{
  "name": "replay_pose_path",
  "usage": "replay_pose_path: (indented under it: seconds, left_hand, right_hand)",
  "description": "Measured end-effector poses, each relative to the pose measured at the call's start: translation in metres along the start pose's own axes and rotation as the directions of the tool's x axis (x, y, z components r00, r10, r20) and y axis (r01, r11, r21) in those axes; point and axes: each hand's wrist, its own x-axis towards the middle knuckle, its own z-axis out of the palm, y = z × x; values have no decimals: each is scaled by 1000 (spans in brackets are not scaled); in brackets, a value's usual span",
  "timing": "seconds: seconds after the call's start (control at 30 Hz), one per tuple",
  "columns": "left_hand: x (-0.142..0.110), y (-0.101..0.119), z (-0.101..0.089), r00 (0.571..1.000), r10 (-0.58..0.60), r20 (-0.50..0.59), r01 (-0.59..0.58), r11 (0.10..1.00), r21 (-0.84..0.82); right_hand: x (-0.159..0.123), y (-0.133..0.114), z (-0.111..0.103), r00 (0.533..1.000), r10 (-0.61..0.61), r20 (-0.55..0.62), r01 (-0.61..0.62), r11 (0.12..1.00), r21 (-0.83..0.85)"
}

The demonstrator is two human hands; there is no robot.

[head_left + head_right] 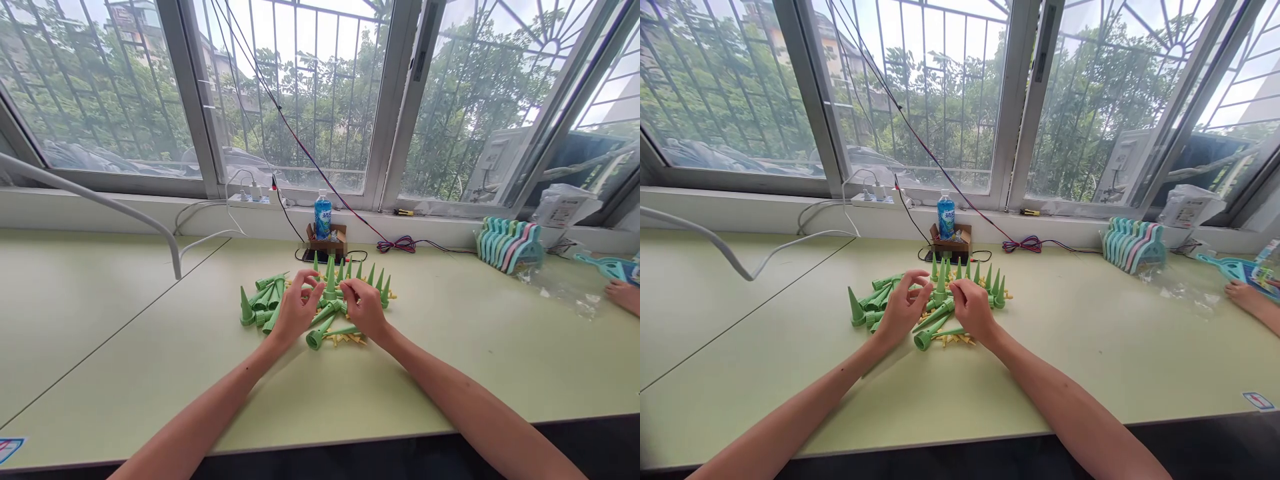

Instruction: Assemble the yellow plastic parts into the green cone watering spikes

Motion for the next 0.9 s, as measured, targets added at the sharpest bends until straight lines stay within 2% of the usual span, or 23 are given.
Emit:
replay_pose_path:
  seconds: [0.23, 0.53, 0.9]
  left_hand:
    - [0, -5, -3, 999, 15, -43, -7, 986, 169]
    - [3, -2, -1, 999, 10, -50, -3, 991, 132]
    - [1, -2, 2, 993, -25, 119, 20, 999, 38]
  right_hand:
    - [0, 3, 0, 1000, -22, 11, 22, 1000, -14]
    - [0, 4, -1, 998, -63, 19, 63, 998, -20]
    - [3, 4, -3, 998, -58, 37, 57, 998, 23]
